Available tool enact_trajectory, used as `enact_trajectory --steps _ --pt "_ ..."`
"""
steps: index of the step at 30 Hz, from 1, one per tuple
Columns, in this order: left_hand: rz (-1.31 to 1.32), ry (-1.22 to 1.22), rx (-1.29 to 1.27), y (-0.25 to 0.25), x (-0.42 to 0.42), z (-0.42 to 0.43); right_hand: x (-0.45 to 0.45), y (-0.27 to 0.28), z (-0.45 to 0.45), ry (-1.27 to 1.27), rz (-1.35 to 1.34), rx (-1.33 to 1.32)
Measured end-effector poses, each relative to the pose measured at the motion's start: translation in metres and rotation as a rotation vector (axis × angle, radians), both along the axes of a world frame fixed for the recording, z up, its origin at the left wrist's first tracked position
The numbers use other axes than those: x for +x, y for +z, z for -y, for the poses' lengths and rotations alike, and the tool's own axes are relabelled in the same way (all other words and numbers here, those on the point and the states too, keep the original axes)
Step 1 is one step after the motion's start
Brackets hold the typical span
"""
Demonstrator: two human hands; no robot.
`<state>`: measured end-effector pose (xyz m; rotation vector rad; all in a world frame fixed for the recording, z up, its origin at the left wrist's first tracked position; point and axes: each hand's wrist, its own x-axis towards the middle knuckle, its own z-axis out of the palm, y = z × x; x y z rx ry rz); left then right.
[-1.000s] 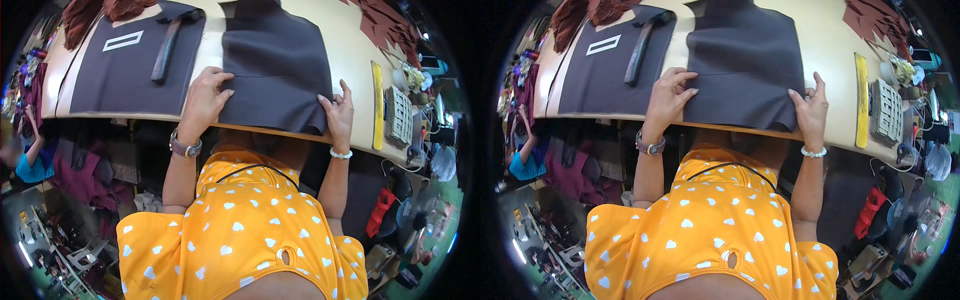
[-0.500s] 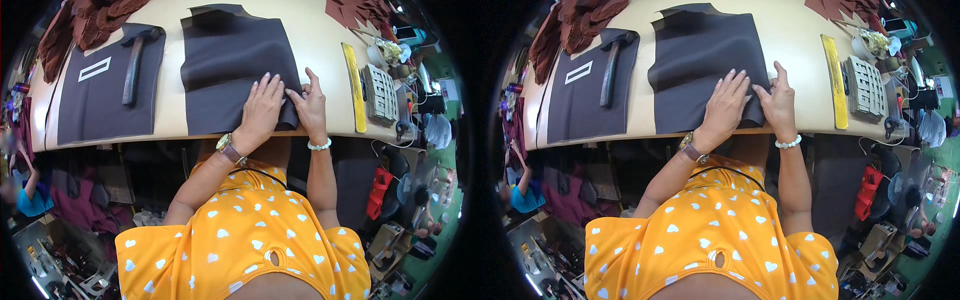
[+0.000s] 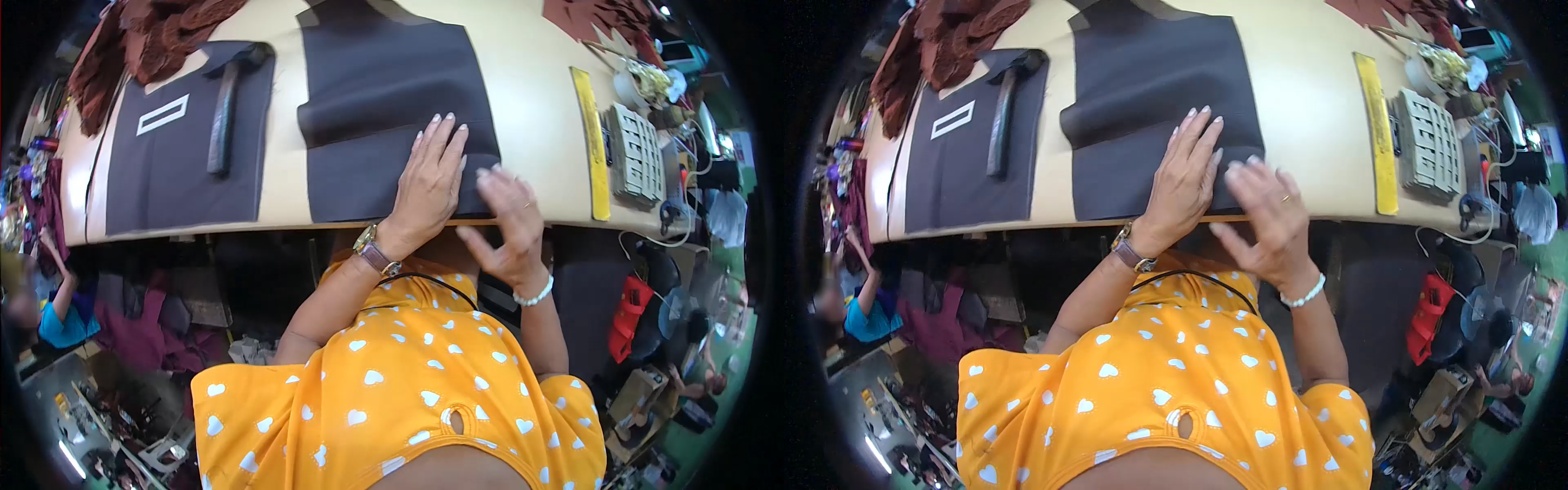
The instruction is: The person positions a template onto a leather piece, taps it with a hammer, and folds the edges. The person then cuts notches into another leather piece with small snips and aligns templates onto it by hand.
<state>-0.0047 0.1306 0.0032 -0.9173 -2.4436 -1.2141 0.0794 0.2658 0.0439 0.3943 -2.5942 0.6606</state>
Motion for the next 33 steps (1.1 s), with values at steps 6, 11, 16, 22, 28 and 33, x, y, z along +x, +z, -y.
enact_trajectory --steps 6,11,16,22,28,33 --pt "0.005 -0.064 -0.345 0.024 0.017 0.093 0.008 -0.03 0.007 0.017 0.094 0.157" --pt "-0.026 -0.05 -0.466 0.014 0.035 0.14 0.005 -0.035 0.0 0.073 -0.026 0.064" --pt "0.39 -0.127 0.042 0.042 0.037 0.147 0.013 0.003 -0.012 -0.041 0.253 -0.378" --pt "0.857 -0.077 0.59 0.063 -0.009 0.096 -0.015 0.022 -0.022 -0.31 0.067 -0.206" --pt "0.932 -0.201 0.72 0.06 -0.022 0.064 -0.046 0.049 0.028 -0.117 -0.036 -0.334" --pt "0.957 -0.201 0.809 0.063 -0.022 0.075 -0.066 0.05 0.028 0.039 0.249 -0.62"
